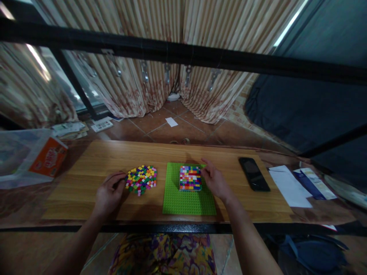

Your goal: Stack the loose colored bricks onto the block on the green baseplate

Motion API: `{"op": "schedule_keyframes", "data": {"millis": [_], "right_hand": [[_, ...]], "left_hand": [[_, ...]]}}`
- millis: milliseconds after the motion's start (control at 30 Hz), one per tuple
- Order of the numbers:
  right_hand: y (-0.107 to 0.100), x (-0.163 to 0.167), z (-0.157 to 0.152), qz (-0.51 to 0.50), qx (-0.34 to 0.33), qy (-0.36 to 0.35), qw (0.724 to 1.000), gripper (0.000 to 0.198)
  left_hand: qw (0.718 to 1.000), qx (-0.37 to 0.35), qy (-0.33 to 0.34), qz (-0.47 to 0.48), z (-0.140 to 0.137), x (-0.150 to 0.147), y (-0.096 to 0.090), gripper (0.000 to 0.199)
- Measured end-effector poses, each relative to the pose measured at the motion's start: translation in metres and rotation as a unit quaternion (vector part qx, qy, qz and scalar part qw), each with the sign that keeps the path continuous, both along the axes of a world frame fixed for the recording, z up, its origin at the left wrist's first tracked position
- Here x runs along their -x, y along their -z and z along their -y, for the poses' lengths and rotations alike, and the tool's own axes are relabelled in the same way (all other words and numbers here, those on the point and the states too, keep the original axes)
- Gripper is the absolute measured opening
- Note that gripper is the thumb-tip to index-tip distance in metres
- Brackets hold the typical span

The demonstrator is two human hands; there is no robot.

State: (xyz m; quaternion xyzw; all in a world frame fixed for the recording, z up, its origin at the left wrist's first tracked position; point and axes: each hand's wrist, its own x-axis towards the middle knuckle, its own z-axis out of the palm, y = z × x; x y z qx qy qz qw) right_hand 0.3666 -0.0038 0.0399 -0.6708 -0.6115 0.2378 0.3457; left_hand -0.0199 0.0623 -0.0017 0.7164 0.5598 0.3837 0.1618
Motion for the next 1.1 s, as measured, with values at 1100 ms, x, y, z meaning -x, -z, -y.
{"op": "schedule_keyframes", "data": {"millis": [1100], "right_hand": [[-0.026,0.054,0.013,0.043,-0.122,0.074,0.989,0.032]], "left_hand": [[1.0,0.007,-0.011,0.01,0.004,-0.004,-0.002,0.022]]}}
